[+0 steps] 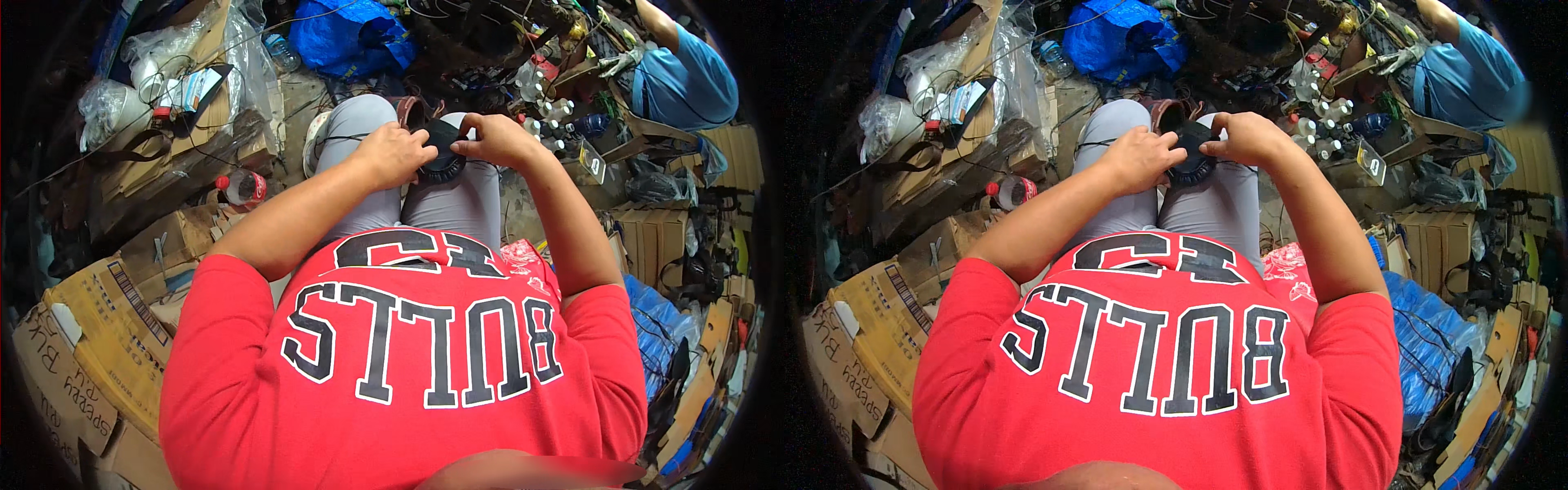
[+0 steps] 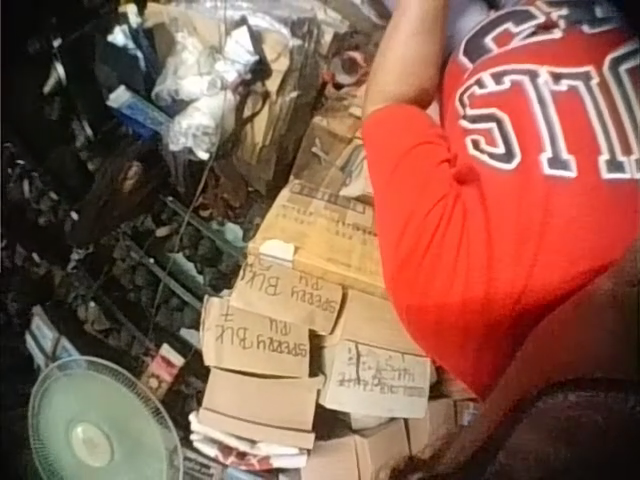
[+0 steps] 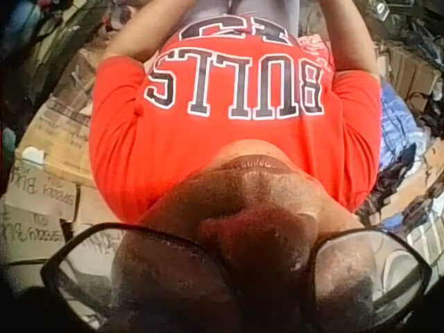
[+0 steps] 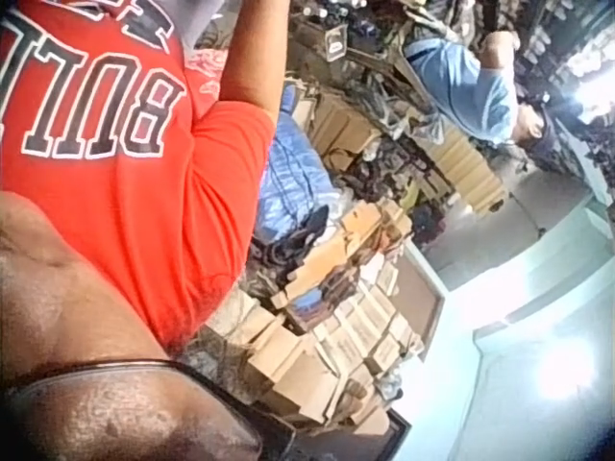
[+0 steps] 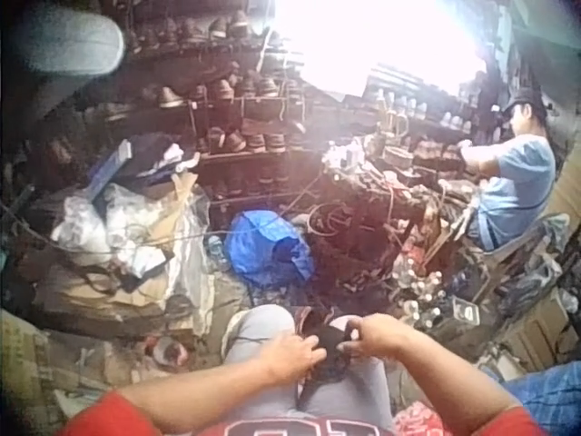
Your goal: The person is sewing or stitching a black shoe component by hand.
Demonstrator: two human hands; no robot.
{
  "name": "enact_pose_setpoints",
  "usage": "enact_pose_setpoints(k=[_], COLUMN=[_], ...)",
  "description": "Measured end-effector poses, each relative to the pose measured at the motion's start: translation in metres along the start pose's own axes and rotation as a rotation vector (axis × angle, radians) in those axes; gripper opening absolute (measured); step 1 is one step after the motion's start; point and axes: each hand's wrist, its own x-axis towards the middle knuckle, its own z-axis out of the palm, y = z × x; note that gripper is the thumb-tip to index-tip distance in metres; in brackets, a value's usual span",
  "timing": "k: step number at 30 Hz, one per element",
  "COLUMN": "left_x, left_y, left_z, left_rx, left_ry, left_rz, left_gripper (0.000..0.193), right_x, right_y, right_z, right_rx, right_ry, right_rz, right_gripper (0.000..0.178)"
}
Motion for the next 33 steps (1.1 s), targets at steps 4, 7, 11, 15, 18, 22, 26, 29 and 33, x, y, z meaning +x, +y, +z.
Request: enact_pose_setpoints(k=[4,7,11,15,18,22,26,29,33], left_x=[-0.006,-0.006,-0.003,0.0,0.0,-0.011,-0.012,-0.023,-0.028], left_y=[0.003,0.003,0.008,0.008,0.013,0.025,0.024,0.023,0.015], left_z=[0.004,0.007,0.007,0.006,0.007,0.01,0.014,0.01,0.001], left_rx=[0.056,0.086,0.087,0.018,-0.028,-0.126,-0.085,-0.166,-0.574], left_ry=[0.176,0.252,0.327,0.252,0.243,0.16,0.17,0.233,0.395], left_rz=[-0.104,-0.18,-0.227,-0.252,-0.168,-0.09,-0.108,-0.083,-0.04], left_gripper=[0.037,0.035,0.033,0.032,0.034,0.037,0.032,0.031,0.03], right_x=[-0.004,-0.017,-0.036,-0.045,-0.044,-0.031,-0.017,-0.024,-0.042], right_y=[0.012,0.001,0.013,0.028,0.034,0.028,0.039,0.029,0.004], right_z=[0.017,0.017,0.044,0.061,0.057,0.031,0.036,0.044,0.021], right_rx=[0.183,0.443,0.86,1.1,1.123,0.885,0.891,0.738,0.439], right_ry=[-0.041,-0.13,-0.15,-0.151,-0.15,-0.178,-0.258,-0.028,0.323], right_rz=[0.029,0.189,0.252,0.278,0.248,0.163,0.073,0.066,0.095], right_gripper=[0.041,0.037,0.03,0.021,0.018,0.019,0.019,0.023,0.034])
